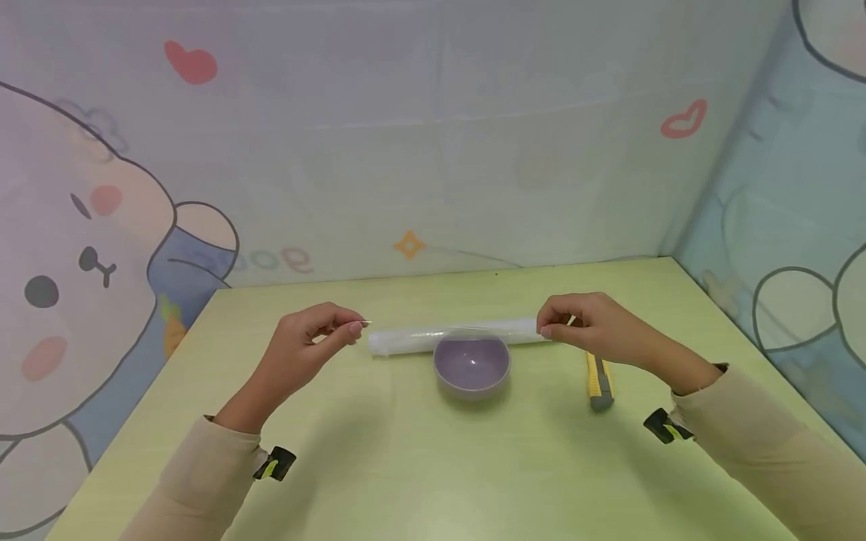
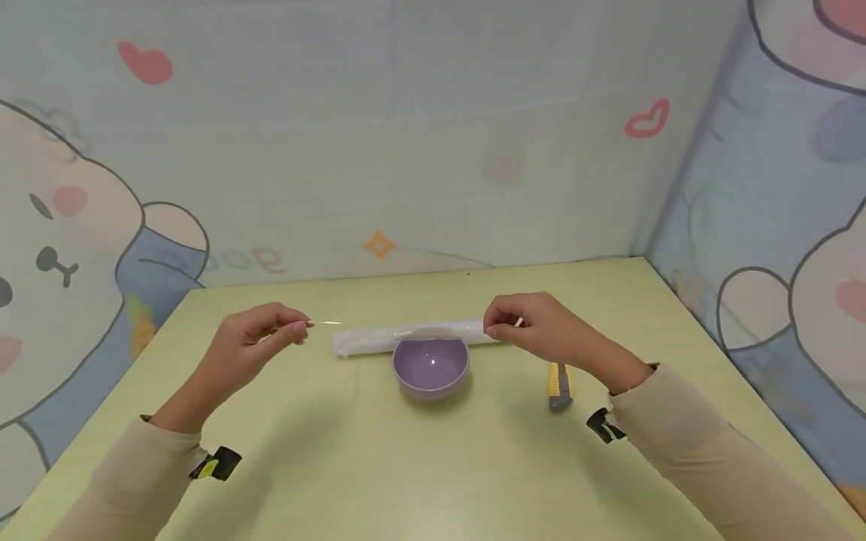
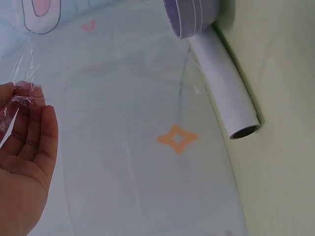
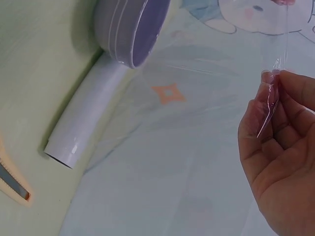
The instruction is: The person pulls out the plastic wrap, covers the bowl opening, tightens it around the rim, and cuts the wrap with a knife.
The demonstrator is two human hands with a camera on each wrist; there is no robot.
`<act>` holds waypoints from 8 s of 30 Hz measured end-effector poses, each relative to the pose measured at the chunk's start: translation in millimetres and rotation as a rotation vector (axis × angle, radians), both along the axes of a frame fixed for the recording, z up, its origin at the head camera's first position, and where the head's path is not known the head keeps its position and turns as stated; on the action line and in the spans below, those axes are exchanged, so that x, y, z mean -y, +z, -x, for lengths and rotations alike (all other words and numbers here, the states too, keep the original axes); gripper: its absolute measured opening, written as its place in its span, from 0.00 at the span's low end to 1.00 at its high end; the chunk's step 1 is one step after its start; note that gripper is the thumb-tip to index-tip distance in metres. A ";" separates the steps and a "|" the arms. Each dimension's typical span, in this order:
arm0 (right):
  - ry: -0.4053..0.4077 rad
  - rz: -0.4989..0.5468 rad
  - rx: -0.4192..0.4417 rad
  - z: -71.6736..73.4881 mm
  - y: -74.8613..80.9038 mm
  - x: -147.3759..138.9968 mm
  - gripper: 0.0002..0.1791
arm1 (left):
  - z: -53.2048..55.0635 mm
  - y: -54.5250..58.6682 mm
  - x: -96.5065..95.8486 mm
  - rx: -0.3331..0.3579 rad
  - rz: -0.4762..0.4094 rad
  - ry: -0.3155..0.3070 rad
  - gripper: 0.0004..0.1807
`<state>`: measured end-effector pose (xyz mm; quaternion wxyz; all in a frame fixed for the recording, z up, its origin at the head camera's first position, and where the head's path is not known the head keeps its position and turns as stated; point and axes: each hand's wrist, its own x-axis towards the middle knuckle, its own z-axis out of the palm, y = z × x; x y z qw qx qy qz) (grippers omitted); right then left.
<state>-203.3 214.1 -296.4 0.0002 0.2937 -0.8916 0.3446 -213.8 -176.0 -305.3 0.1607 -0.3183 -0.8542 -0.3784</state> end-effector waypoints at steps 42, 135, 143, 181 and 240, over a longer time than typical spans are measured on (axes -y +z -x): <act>0.133 0.029 0.239 -16.4 -73.4 -8.9 0.06 | -42.5 -73.1 -2.4 0.364 0.131 -0.240 0.14; -0.209 -0.090 0.271 46.9 -120.2 31.1 0.03 | 40.1 -112.0 -83.1 0.197 0.446 0.258 0.02; -0.234 -0.033 0.300 52.8 -125.0 36.9 0.07 | 41.0 -110.6 -89.8 0.322 0.412 0.319 0.04; -0.271 0.376 0.341 36.1 -141.0 76.2 0.54 | 25.2 -123.4 -121.1 0.504 0.008 0.063 0.55; -0.250 0.884 0.917 19.0 -126.8 64.0 0.10 | 24.2 -116.6 -127.7 0.587 -0.237 0.000 0.54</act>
